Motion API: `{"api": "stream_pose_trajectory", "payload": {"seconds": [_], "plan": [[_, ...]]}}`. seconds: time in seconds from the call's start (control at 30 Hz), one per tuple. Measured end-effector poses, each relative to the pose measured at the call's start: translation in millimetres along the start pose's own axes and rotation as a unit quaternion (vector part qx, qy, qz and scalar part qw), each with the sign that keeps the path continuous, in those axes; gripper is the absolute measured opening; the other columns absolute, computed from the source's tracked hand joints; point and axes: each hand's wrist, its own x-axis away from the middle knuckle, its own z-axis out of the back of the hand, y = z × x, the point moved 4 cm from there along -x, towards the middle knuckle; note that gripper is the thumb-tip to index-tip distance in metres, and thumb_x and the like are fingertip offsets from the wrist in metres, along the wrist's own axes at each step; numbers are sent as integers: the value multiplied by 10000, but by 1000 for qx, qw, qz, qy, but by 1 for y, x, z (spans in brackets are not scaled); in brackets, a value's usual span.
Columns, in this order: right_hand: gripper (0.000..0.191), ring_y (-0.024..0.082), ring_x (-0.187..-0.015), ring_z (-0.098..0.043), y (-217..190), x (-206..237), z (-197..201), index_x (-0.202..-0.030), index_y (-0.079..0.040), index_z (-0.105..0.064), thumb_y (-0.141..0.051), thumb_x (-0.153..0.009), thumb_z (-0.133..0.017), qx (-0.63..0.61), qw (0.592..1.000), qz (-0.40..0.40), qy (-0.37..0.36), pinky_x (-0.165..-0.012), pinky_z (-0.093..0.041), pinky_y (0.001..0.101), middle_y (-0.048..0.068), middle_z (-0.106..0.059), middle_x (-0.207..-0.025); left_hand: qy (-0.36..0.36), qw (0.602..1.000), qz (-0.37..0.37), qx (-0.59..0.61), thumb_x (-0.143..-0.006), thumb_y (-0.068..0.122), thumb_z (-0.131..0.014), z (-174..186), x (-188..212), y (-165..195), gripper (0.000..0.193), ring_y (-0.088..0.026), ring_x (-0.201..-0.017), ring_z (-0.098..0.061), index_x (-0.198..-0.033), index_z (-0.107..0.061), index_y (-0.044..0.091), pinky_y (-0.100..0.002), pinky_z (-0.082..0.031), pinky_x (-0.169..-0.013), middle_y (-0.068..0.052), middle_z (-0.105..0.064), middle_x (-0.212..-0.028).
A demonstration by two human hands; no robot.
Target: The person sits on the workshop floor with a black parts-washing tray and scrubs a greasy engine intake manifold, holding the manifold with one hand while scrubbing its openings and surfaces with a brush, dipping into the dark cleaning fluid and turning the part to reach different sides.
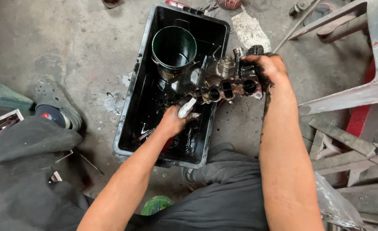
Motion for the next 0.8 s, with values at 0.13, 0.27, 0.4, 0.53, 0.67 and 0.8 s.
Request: {"api": "stream_pose_trajectory", "payload": {"seconds": [0.13, 0.27, 0.4, 0.53, 0.67, 0.8], "plan": [[245, 198, -583, -684, 1, 1, -3, -873, 15, -743, -213, -819, -816, -26, 999, -23, -12, -518, -555, 356, 100, -741, -790, 27, 999, 41, 16, -819, 374, -838, 4, -3, -6, 399, -336, -713, -693, -937, -732, 8, -421, -552, -704, -197, -734, -794], [210, 201, -613, -690, -1, -2, -8, -938, 7, -759, -189, -862, -762, -68, 997, 0, -40, -534, -553, 363, 94, -743, -830, 26, 1000, -11, -10, -833, 376, -833, 7, 4, -2, 411, -366, -764, -712, -981, -720, 10, -430, -549, -709, -206, -730, -842], [226, 201, -644, -699, -1, -5, -10, -997, -5, -791, -191, -879, -739, -90, 995, 6, -33, -554, -561, 348, 91, -759, -864, 18, 992, -126, -9, -860, 321, -760, -1, 18, 19, 372, -391, -822, -711, -1069, -705, 18, -441, -557, -736, -211, -728, -908], [243, 209, -608, -678, -1, -4, -10, -1013, -53, -805, -211, -865, -695, -86, 996, -13, -22, -523, -541, 341, 77, -759, -855, 56, 994, -54, -78, -850, 408, -803, -12, 20, 29, 424, -414, -812, -684, -907, -722, -5, -474, -536, -727, -239, -709, -844], [246, 184, -631, -692, -7, -1, -14, -1019, -21, -798, -201, -865, -733, -102, 994, 22, -44, -533, -549, 321, 78, -765, -863, 92, 988, -111, -55, -821, 421, -824, -12, 13, 35, 473, -419, -762, -672, -905, -710, -31, -478, -534, -684, -248, -686, -817], [278, 187, -570, -651, -10, 6, -18, -983, -4, -768, -255, -864, -758, -71, 997, 10, -27, -475, -482, 332, 76, -743, -815, 43, 998, -40, -3, -798, 439, -848, -12, 4, 28, 500, -377, -707, -687, -865, -689, -31, -461, -542, -669, -222, -684, -780]]}}
